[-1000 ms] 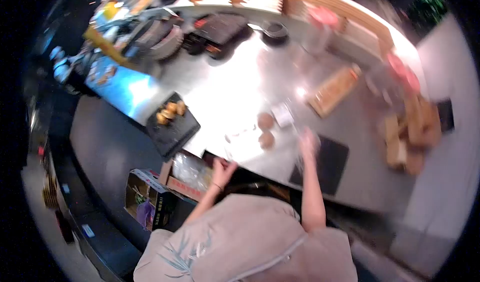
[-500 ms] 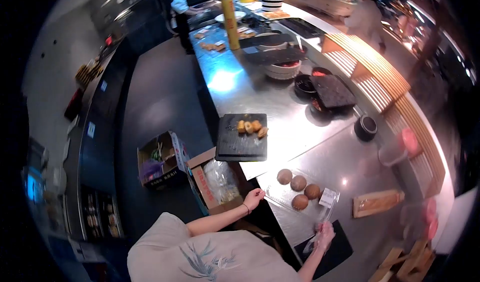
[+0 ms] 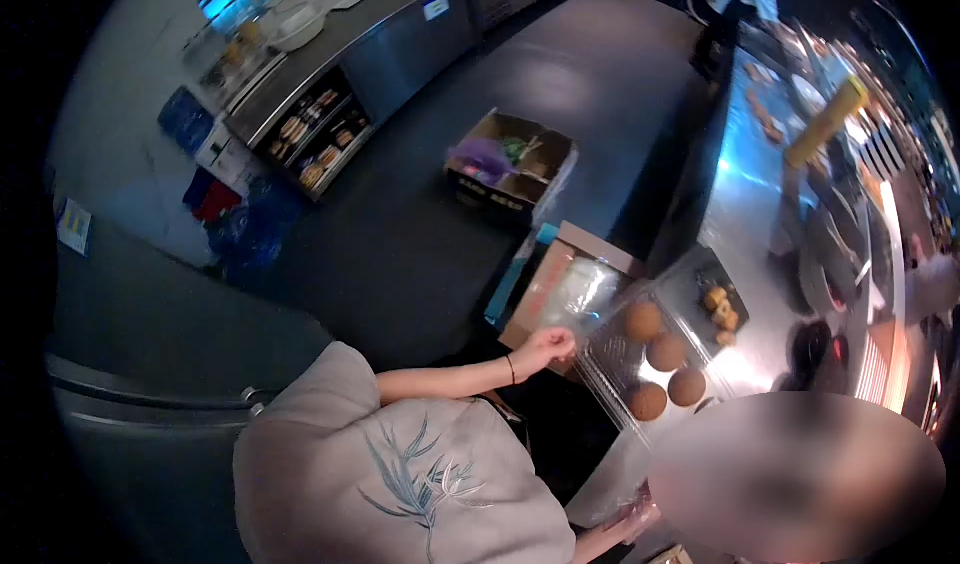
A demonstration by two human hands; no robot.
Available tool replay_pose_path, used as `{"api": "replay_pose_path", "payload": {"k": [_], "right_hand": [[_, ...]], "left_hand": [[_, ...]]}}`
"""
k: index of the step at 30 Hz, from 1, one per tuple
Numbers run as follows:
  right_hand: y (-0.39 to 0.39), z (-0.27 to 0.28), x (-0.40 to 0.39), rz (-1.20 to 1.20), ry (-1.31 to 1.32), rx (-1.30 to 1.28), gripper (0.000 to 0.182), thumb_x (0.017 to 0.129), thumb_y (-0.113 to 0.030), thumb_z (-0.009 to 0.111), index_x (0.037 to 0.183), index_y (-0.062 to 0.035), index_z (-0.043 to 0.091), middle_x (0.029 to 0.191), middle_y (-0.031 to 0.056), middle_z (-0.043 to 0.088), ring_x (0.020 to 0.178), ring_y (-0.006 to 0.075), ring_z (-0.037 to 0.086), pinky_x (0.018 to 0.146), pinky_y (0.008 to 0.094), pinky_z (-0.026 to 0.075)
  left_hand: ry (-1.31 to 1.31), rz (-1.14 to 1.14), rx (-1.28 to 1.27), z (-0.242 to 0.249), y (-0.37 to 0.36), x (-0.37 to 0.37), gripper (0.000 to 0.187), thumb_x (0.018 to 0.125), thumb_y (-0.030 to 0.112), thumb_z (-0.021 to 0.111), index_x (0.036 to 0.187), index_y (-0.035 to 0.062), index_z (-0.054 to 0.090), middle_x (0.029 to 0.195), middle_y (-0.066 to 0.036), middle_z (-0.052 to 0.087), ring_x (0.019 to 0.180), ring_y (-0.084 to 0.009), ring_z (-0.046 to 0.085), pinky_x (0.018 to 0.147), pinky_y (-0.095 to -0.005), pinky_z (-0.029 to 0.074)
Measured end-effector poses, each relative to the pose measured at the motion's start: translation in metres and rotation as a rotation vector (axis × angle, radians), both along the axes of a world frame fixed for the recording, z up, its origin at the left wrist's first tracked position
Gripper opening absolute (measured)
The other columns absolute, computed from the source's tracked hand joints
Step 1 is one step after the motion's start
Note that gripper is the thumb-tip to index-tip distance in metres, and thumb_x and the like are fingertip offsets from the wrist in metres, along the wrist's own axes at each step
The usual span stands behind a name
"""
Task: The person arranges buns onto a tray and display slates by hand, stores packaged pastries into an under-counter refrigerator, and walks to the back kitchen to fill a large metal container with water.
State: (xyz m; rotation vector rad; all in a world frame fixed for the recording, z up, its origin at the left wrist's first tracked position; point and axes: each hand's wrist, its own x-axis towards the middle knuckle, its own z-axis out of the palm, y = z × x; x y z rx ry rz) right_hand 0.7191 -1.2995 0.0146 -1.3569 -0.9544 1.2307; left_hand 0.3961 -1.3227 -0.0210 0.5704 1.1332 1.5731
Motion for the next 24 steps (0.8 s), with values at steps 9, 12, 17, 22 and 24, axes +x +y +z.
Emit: {"api": "replay_pose_path", "payload": {"k": [9, 12, 17, 22, 24], "right_hand": [[0.033, -0.041, -0.226, 0.486, -0.196, 0.033, 0.021, 0.080, -0.023, 0.053, 0.069, -0.0050, 0.051, 0.062, 0.0005, 0.045, 0.056, 0.0122, 0.044, 0.050, 0.0257, 0.037], [0.022, -0.064, -0.319, 0.530, -0.316, 0.219, 0.020, 0.079, -0.025, 0.051, 0.073, -0.0053, 0.054, 0.064, 0.0048, 0.050, 0.058, 0.0194, 0.049, 0.052, 0.0312, 0.039], [0.015, -0.068, -0.465, 0.699, -0.029, -0.048, 0.018, 0.075, -0.022, 0.058, 0.077, -0.0049, 0.055, 0.066, 0.0015, 0.049, 0.059, 0.0120, 0.047, 0.053, 0.0288, 0.040], [0.034, -0.084, -0.564, 0.916, -0.925, 0.360, 0.019, 0.072, -0.022, 0.055, 0.082, -0.0057, 0.056, 0.072, 0.0049, 0.053, 0.065, 0.0195, 0.051, 0.057, 0.0300, 0.041], [0.042, -0.092, -0.603, 0.812, 0.026, -0.246, 0.018, 0.069, -0.017, 0.060, 0.081, -0.0051, 0.055, 0.070, 0.0060, 0.054, 0.065, 0.0202, 0.052, 0.054, 0.0324, 0.041]], "left_hand": [[0.044, 0.366, 0.024, 0.030, -0.108, -0.229, 0.012, 0.085, 0.015, 0.048, 0.077, 0.0059, 0.050, 0.072, 0.002, 0.050, 0.068, -0.0055, 0.046, 0.061, -0.0189, 0.038], [0.094, 0.495, 0.019, 0.038, -0.155, -0.305, 0.012, 0.085, 0.016, 0.047, 0.079, 0.0064, 0.050, 0.073, 0.002, 0.050, 0.067, -0.0056, 0.046, 0.061, -0.0191, 0.039], [0.119, 0.645, -0.023, 0.035, -0.209, -0.405, 0.013, 0.085, 0.018, 0.048, 0.079, 0.0072, 0.048, 0.072, 0.001, 0.048, 0.065, -0.0077, 0.044, 0.062, -0.0207, 0.037], [0.047, 0.752, -0.068, 0.026, -0.218, -0.486, 0.012, 0.084, 0.019, 0.049, 0.082, 0.0071, 0.050, 0.073, 0.001, 0.049, 0.068, -0.0075, 0.045, 0.063, -0.0208, 0.037], [0.041, 0.783, -0.080, 0.018, -0.216, -0.528, 0.013, 0.085, 0.020, 0.049, 0.083, 0.0073, 0.050, 0.074, 0.001, 0.049, 0.069, -0.0080, 0.045, 0.064, -0.0208, 0.036]]}}
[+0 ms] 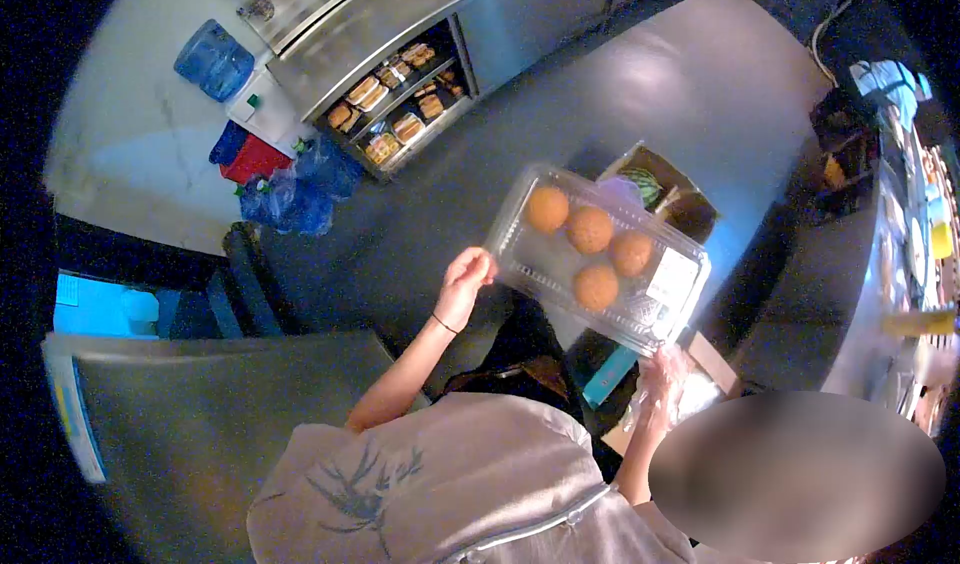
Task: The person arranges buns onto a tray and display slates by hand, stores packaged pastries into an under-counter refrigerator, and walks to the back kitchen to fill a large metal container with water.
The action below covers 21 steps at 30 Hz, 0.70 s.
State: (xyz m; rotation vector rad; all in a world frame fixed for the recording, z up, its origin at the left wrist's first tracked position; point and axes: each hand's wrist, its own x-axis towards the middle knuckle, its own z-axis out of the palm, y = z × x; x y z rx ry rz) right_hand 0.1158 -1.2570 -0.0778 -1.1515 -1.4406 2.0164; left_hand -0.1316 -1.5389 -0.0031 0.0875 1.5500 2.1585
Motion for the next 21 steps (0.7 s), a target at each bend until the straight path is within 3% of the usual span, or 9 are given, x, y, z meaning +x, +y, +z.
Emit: {"api": "replay_pose_path", "payload": {"k": [3, 6, 7, 9, 11, 14, 17, 19, 21], "right_hand": [[-0.009, 0.040, -0.090, 0.141, -0.083, -0.056, 0.019, 0.073, -0.022, 0.061, 0.077, -0.0049, 0.053, 0.067, 0.0020, 0.050, 0.062, 0.0138, 0.050, 0.048, 0.0283, 0.039], [0.030, -0.025, -0.150, 0.390, 0.038, 0.319, 0.007, 0.063, -0.011, 0.059, 0.063, -0.0056, 0.055, 0.066, 0.0069, 0.052, 0.060, 0.0194, 0.050, 0.055, 0.0277, 0.041], [0.028, -0.012, -0.180, 0.498, -0.091, 0.497, 0.007, 0.062, -0.011, 0.059, 0.059, -0.0059, 0.054, 0.064, 0.0071, 0.052, 0.058, 0.0207, 0.049, 0.052, 0.0284, 0.040], [0.024, 0.001, -0.250, 0.524, -0.064, 0.464, 0.015, 0.070, -0.018, 0.060, 0.064, -0.0056, 0.055, 0.060, 0.0027, 0.051, 0.053, 0.0186, 0.045, 0.046, 0.0296, 0.038], [0.020, 0.040, -0.303, 0.169, 0.070, -0.350, 0.022, 0.077, -0.027, 0.058, 0.072, -0.0051, 0.055, 0.067, 0.0009, 0.053, 0.057, 0.0154, 0.048, 0.049, 0.0281, 0.038], [0.018, 0.054, -0.380, 0.259, -0.161, -0.203, 0.030, 0.079, -0.034, 0.057, 0.085, -0.0051, 0.053, 0.074, -0.0001, 0.053, 0.063, 0.0128, 0.050, 0.054, 0.0259, 0.039], [0.032, 0.024, -0.436, 0.431, -0.271, 0.000, 0.026, 0.078, -0.030, 0.058, 0.085, -0.0050, 0.054, 0.072, 0.0025, 0.051, 0.062, 0.0119, 0.050, 0.050, 0.0241, 0.042], [0.034, 0.003, -0.449, 0.454, -0.264, 0.009, 0.027, 0.076, -0.029, 0.061, 0.086, -0.0046, 0.054, 0.074, 0.0037, 0.053, 0.063, 0.0119, 0.052, 0.054, 0.0245, 0.044], [0.024, -0.005, -0.482, 0.630, 0.045, 0.034, 0.047, 0.078, -0.037, 0.056, 0.106, -0.0014, 0.045, 0.086, 0.0084, 0.054, 0.071, 0.0171, 0.053, 0.068, 0.0277, 0.045]], "left_hand": [[0.059, 0.030, -0.071, -0.007, 0.002, -0.067, 0.013, 0.085, 0.020, 0.049, 0.083, 0.0065, 0.050, 0.074, 0.002, 0.051, 0.070, -0.0064, 0.047, 0.065, -0.0203, 0.038], [0.068, 0.068, -0.114, -0.024, 0.005, -0.135, 0.013, 0.085, 0.018, 0.048, 0.082, 0.0058, 0.049, 0.072, 0.001, 0.048, 0.066, -0.0082, 0.044, 0.061, -0.0213, 0.037], [0.055, 0.075, -0.176, -0.028, 0.005, -0.146, 0.013, 0.085, 0.018, 0.048, 0.081, 0.0057, 0.049, 0.071, 0.001, 0.048, 0.065, -0.0080, 0.044, 0.060, -0.0213, 0.037], [0.012, 0.107, -0.179, -0.038, 0.005, -0.184, 0.012, 0.085, 0.016, 0.048, 0.079, 0.0059, 0.048, 0.070, 0.000, 0.048, 0.064, -0.0078, 0.043, 0.058, -0.0208, 0.036], [-0.068, 0.178, -0.184, -0.048, 0.002, -0.209, 0.013, 0.085, 0.016, 0.048, 0.077, 0.0058, 0.048, 0.070, 0.000, 0.048, 0.064, -0.0082, 0.043, 0.059, -0.0205, 0.036], [-0.154, 0.229, -0.145, -0.067, -0.009, -0.247, 0.013, 0.085, 0.015, 0.049, 0.076, 0.0062, 0.047, 0.069, 0.000, 0.047, 0.063, -0.0087, 0.043, 0.058, -0.0202, 0.036], [-0.260, 0.275, -0.089, -0.091, -0.019, -0.305, 0.012, 0.084, 0.015, 0.049, 0.074, 0.0080, 0.047, 0.069, 0.001, 0.046, 0.064, -0.0085, 0.042, 0.058, -0.0199, 0.035], [-0.336, 0.261, -0.062, -0.117, -0.026, -0.330, 0.013, 0.084, 0.017, 0.050, 0.075, 0.0095, 0.047, 0.070, 0.001, 0.046, 0.064, -0.0080, 0.042, 0.058, -0.0198, 0.035], [-0.344, 0.204, -0.074, -0.151, -0.035, -0.374, 0.013, 0.084, 0.019, 0.050, 0.075, 0.0103, 0.047, 0.071, 0.002, 0.047, 0.065, -0.0076, 0.042, 0.058, -0.0198, 0.036]]}}
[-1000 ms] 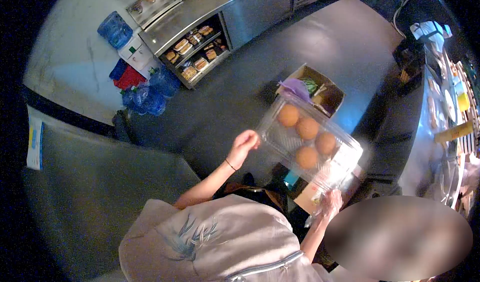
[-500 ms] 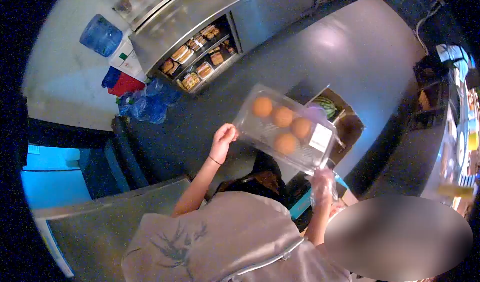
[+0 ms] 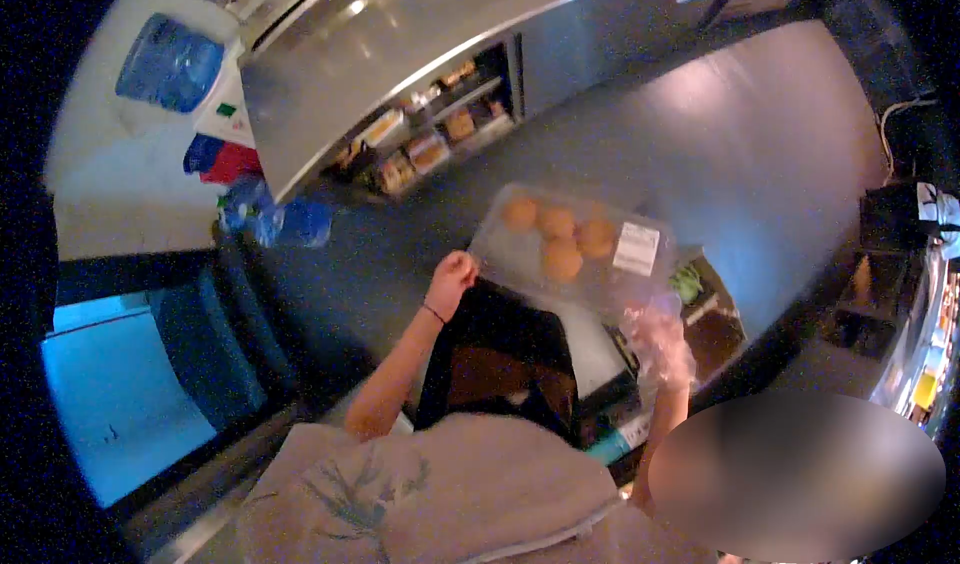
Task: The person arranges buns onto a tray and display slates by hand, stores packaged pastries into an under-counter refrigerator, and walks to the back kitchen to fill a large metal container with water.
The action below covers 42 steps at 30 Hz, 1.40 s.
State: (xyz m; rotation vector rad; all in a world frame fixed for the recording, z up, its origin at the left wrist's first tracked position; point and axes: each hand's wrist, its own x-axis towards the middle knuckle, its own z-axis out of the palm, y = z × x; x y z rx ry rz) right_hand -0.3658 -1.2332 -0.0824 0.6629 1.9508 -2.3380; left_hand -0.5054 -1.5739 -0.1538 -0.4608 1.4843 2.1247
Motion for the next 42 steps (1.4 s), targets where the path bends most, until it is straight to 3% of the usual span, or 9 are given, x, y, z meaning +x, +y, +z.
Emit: {"api": "replay_pose_path", "payload": {"k": [4, 9, 13, 15, 17, 21, 27, 36, 42], "right_hand": [[-0.039, -0.038, -0.090, -0.021, -0.249, -0.219, 0.028, 0.065, -0.018, 0.068, 0.083, -0.0016, 0.054, 0.086, 0.0140, 0.059, 0.068, 0.0188, 0.058, 0.050, 0.0233, 0.045], [-0.053, -0.232, -0.158, -0.001, 0.050, -0.560, 0.015, 0.062, -0.006, 0.062, 0.072, 0.0015, 0.054, 0.107, 0.0242, 0.050, 0.081, 0.0298, 0.056, 0.073, 0.0388, 0.048], [-0.078, -0.339, -0.240, -0.202, 0.133, -0.077, 0.016, 0.064, -0.002, 0.068, 0.060, -0.0044, 0.053, 0.067, 0.0055, 0.055, 0.065, 0.0187, 0.054, 0.060, 0.0291, 0.046], [-0.071, -0.371, -0.262, -0.223, 0.243, -0.533, 0.010, 0.067, -0.001, 0.060, 0.062, -0.0014, 0.051, 0.079, 0.0110, 0.056, 0.071, 0.0254, 0.056, 0.064, 0.0330, 0.048], [-0.077, -0.375, -0.275, -0.270, 0.180, -0.432, 0.005, 0.067, -0.003, 0.055, 0.067, 0.0003, 0.051, 0.090, 0.0195, 0.054, 0.079, 0.0329, 0.056, 0.066, 0.0357, 0.049], [-0.071, -0.392, -0.292, -0.335, 0.178, -0.557, 0.007, 0.071, -0.004, 0.053, 0.075, 0.0010, 0.050, 0.105, 0.0247, 0.049, 0.086, 0.0349, 0.055, 0.063, 0.0284, 0.050], [-0.090, -0.382, -0.256, -0.336, 0.145, -0.471, 0.052, 0.076, -0.015, 0.053, 0.121, 0.0032, 0.033, 0.112, 0.0282, 0.045, 0.091, 0.0303, 0.055, 0.068, 0.0276, 0.051], [-0.100, -0.380, -0.244, -0.368, 0.331, -0.455, 0.052, 0.077, -0.015, 0.055, 0.120, 0.0054, 0.033, 0.118, 0.0283, 0.039, 0.106, 0.0316, 0.046, 0.078, 0.0269, 0.049], [-0.088, -0.370, -0.238, -0.313, 0.340, -0.655, 0.035, 0.081, -0.005, 0.049, 0.109, 0.0110, 0.038, 0.125, 0.0312, 0.027, 0.116, 0.0362, 0.034, 0.083, 0.0309, 0.048]], "left_hand": [[-0.058, -0.103, -0.057, -0.075, -0.015, -0.081, 0.014, 0.085, 0.024, 0.050, 0.077, 0.0125, 0.048, 0.072, 0.002, 0.047, 0.065, -0.0068, 0.043, 0.057, -0.0197, 0.036], [-0.145, -0.134, -0.107, -0.220, -0.029, -0.169, 0.017, 0.085, 0.029, 0.049, 0.083, 0.0121, 0.049, 0.073, 0.001, 0.049, 0.066, -0.0093, 0.047, 0.056, -0.0209, 0.037], [-0.444, 0.327, -0.014, -0.345, -0.063, -0.247, 0.033, 0.077, 0.039, 0.058, 0.094, 0.0142, 0.045, 0.075, -0.002, 0.050, 0.065, -0.0136, 0.052, 0.048, -0.0225, 0.041], [-0.566, 0.622, 0.113, -0.409, -0.096, -0.270, 0.050, 0.067, 0.048, 0.065, 0.096, 0.0138, 0.044, 0.074, -0.003, 0.048, 0.063, -0.0160, 0.054, 0.041, -0.0220, 0.041], [-0.614, 0.685, 0.242, -0.457, -0.137, -0.286, 0.059, 0.056, 0.057, 0.068, 0.091, 0.0148, 0.046, 0.071, -0.002, 0.046, 0.063, -0.0157, 0.054, 0.039, -0.0214, 0.039], [-0.448, 0.805, 0.177, -0.464, -0.143, -0.300, 0.053, 0.054, 0.059, 0.069, 0.080, 0.0174, 0.047, 0.064, -0.001, 0.045, 0.060, -0.0135, 0.054, 0.038, -0.0218, 0.037], [-0.561, 0.733, -0.026, -0.467, -0.155, -0.323, 0.052, 0.052, 0.060, 0.069, 0.083, 0.0222, 0.050, 0.079, 0.004, 0.052, 0.053, -0.0099, 0.040, 0.039, -0.0199, 0.029], [-0.059, 0.799, 0.110, -0.475, -0.149, -0.333, 0.038, 0.068, 0.048, 0.056, 0.096, 0.0234, 0.049, 0.091, 0.004, 0.054, 0.081, -0.0134, 0.051, 0.061, -0.0300, 0.042], [0.108, 0.901, 0.072, -0.387, -0.154, -0.272, 0.054, 0.067, 0.048, 0.057, 0.108, 0.0152, 0.045, 0.108, -0.003, 0.047, 0.095, -0.0195, 0.048, 0.072, -0.0317, 0.045]]}}
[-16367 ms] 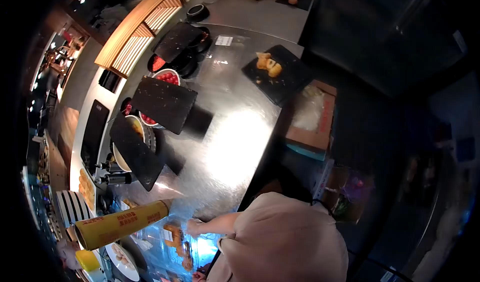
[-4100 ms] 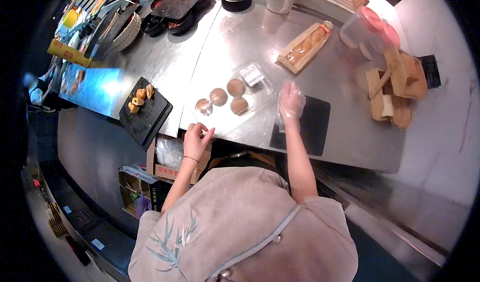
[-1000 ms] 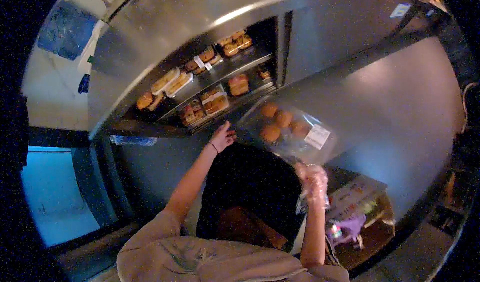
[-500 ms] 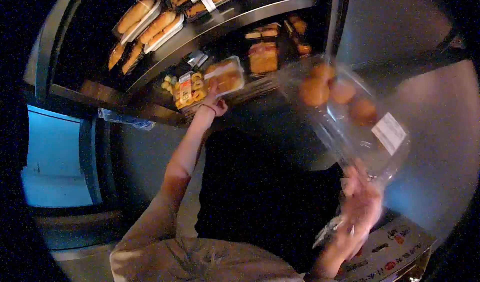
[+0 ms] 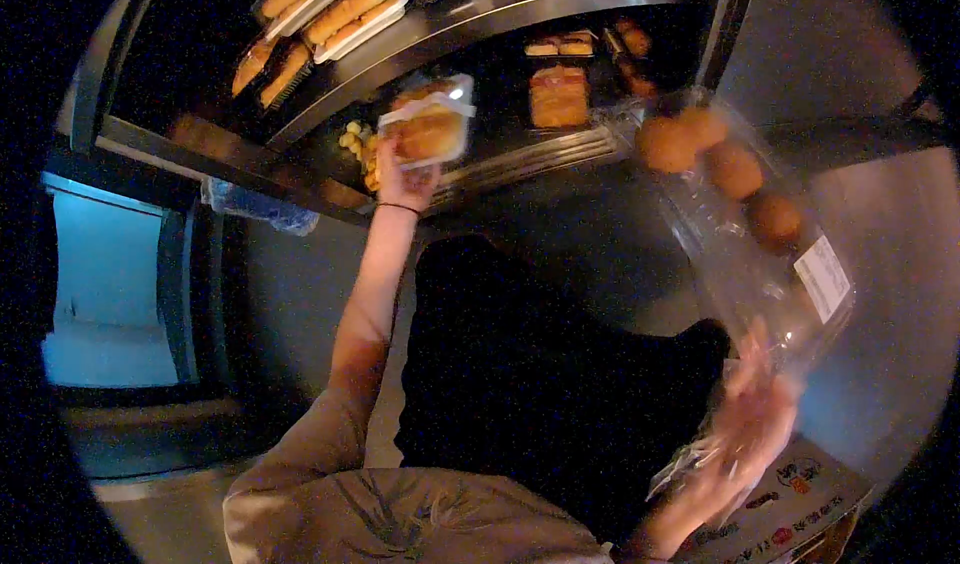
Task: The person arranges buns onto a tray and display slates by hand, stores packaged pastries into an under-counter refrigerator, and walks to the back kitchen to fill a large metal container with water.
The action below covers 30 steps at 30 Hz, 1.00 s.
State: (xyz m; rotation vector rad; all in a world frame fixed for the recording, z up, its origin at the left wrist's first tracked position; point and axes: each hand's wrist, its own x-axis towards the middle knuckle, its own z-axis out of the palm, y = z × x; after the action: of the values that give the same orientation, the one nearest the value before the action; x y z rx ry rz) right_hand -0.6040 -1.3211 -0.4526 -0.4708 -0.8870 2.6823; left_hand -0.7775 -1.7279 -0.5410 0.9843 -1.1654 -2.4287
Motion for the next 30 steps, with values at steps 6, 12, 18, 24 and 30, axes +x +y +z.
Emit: {"api": "replay_pose_path", "payload": {"k": [6, 12, 18, 24, 30], "right_hand": [[-0.005, -0.004, -0.001, -0.009, -0.056, 0.152, 0.055, 0.075, -0.015, 0.057, 0.120, 0.0037, 0.032, 0.117, 0.0303, 0.039, 0.097, 0.0316, 0.052, 0.075, 0.0264, 0.050], [-0.029, 0.015, -0.004, -0.108, -0.114, 0.211, 0.054, 0.073, -0.016, 0.058, 0.115, 0.0082, 0.034, 0.114, 0.0320, 0.041, 0.095, 0.0343, 0.053, 0.079, 0.0304, 0.049], [-0.023, 0.005, -0.007, -0.171, -0.096, 0.144, 0.049, 0.074, -0.012, 0.057, 0.114, 0.0077, 0.036, 0.114, 0.0337, 0.040, 0.098, 0.0365, 0.050, 0.079, 0.0303, 0.049], [-0.027, 0.004, -0.010, -0.171, -0.061, 0.138, 0.046, 0.079, -0.016, 0.051, 0.117, 0.0049, 0.034, 0.116, 0.0343, 0.037, 0.098, 0.0326, 0.052, 0.078, 0.0309, 0.050], [-0.022, -0.012, 0.007, -0.178, -0.113, 0.193, 0.046, 0.080, -0.022, 0.050, 0.116, 0.0034, 0.036, 0.118, 0.0322, 0.037, 0.092, 0.0276, 0.054, 0.071, 0.0256, 0.049]], "left_hand": [[-0.024, 0.074, -0.099, -0.035, -0.090, 0.004, 0.049, 0.071, 0.051, 0.054, 0.105, 0.0159, 0.050, 0.104, 0.000, 0.051, 0.089, -0.0179, 0.048, 0.066, -0.0272, 0.043], [-0.269, -0.185, 0.130, -0.004, -0.080, 0.034, 0.061, 0.068, 0.066, 0.049, 0.108, 0.0191, 0.049, 0.103, 0.006, 0.052, 0.089, -0.0110, 0.048, 0.066, -0.0242, 0.041], [-0.220, -0.585, -0.025, 0.025, 0.049, -0.008, 0.060, 0.068, 0.054, 0.058, 0.105, 0.0086, 0.046, 0.083, -0.007, 0.044, 0.080, -0.0174, 0.047, 0.062, -0.0233, 0.041], [-0.452, -0.474, -0.647, -0.022, 0.046, -0.205, 0.075, 0.059, 0.063, 0.060, 0.111, 0.0115, 0.046, 0.104, -0.005, 0.044, 0.089, -0.0169, 0.042, 0.073, -0.0305, 0.036], [-0.221, -0.576, -0.602, -0.064, 0.018, -0.256, 0.065, 0.055, 0.051, 0.070, 0.104, 0.0137, 0.051, 0.100, -0.005, 0.046, 0.085, -0.0186, 0.044, 0.074, -0.0287, 0.036]]}}
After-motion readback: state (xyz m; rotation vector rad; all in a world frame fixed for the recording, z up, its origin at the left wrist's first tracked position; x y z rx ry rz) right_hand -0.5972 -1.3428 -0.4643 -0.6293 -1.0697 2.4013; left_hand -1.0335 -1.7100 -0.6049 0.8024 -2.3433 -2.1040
